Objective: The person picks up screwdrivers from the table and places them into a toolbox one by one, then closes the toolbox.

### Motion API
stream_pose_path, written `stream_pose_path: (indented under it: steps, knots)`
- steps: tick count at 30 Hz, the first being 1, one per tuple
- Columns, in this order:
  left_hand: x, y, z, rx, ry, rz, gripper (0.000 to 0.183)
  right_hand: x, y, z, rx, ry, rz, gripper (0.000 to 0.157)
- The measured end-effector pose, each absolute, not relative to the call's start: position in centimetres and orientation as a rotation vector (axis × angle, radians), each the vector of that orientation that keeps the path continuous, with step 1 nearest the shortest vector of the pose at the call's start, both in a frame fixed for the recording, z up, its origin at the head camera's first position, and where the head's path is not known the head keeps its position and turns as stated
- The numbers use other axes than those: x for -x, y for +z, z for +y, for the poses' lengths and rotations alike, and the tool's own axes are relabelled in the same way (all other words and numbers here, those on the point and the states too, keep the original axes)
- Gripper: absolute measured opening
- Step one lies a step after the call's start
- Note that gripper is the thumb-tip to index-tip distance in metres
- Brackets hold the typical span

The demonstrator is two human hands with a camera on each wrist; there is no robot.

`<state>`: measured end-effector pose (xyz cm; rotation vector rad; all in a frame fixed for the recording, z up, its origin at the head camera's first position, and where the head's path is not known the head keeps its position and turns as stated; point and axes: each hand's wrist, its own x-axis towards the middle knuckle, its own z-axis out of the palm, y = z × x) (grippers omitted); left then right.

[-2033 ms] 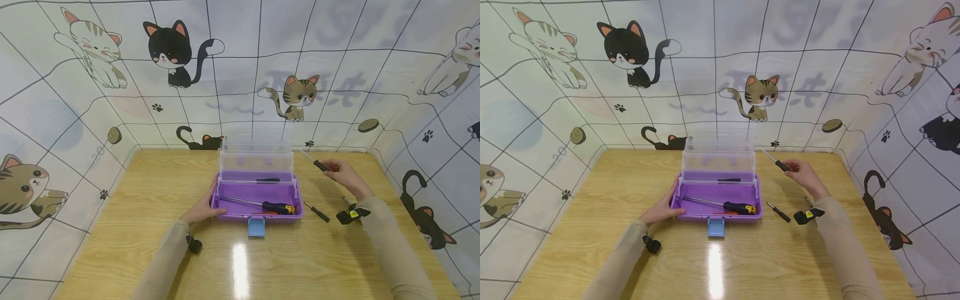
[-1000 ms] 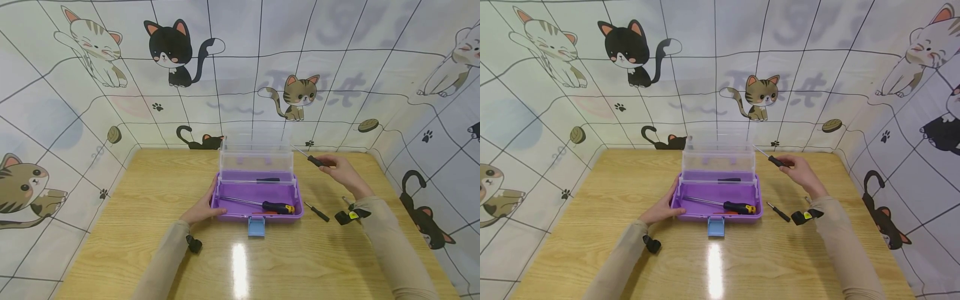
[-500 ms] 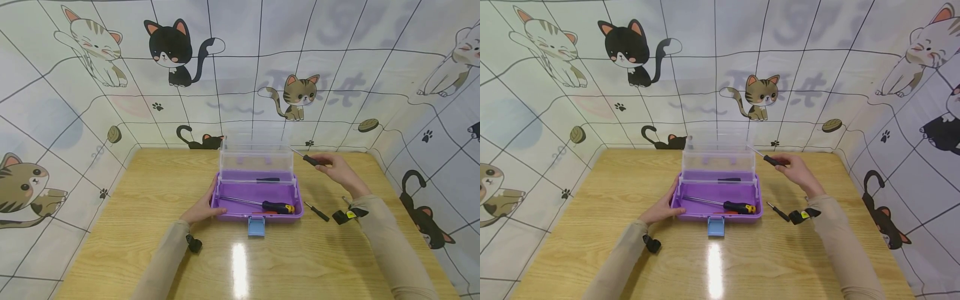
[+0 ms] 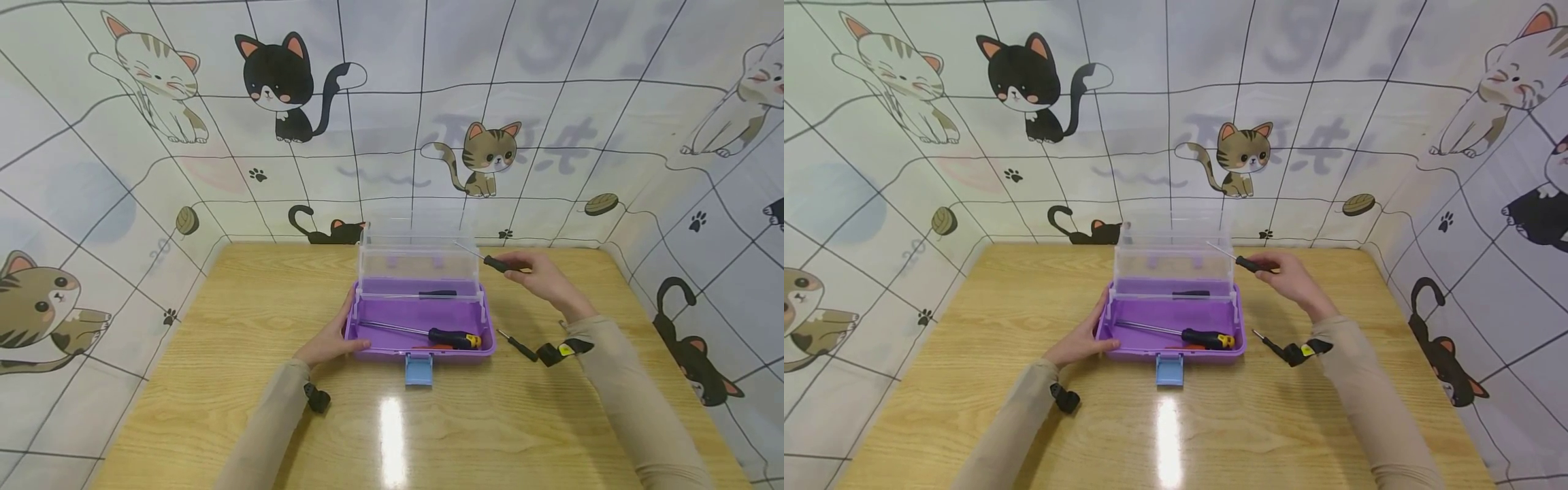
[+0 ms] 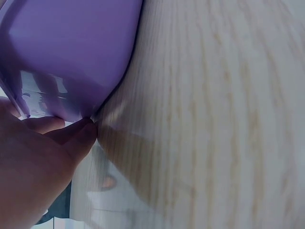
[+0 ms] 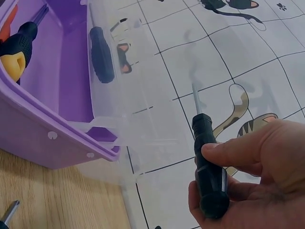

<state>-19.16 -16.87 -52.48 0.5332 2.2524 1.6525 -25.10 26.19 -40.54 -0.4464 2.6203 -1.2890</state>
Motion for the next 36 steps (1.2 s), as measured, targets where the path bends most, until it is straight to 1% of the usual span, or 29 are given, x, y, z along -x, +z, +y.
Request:
stream_pose_path:
  steps: [7, 16, 32, 36]
  knots:
    - [18.0, -49.1, -16.4, -0.539, 1.638, 2.207, 0.115, 24.9, -40.4, 25.4, 0.474, -1.295, 2.612, 0.036]
    - [17.9, -49.1, -16.4, -0.541, 1.656, 2.195, 0.115, 25.0, -40.0, 24.6, 0.502, -1.295, 2.601, 0.035]
    - [18.0, -49.2, -16.5, -0.534, 1.645, 2.196, 0.117, 25.7, -40.5, 23.1, 0.596, -1.25, 2.605, 0.028]
    - [18.4, -50.3, -16.6, -0.537, 1.652, 2.207, 0.119, 25.9, -40.5, 22.5, 0.649, -1.238, 2.611, 0.028]
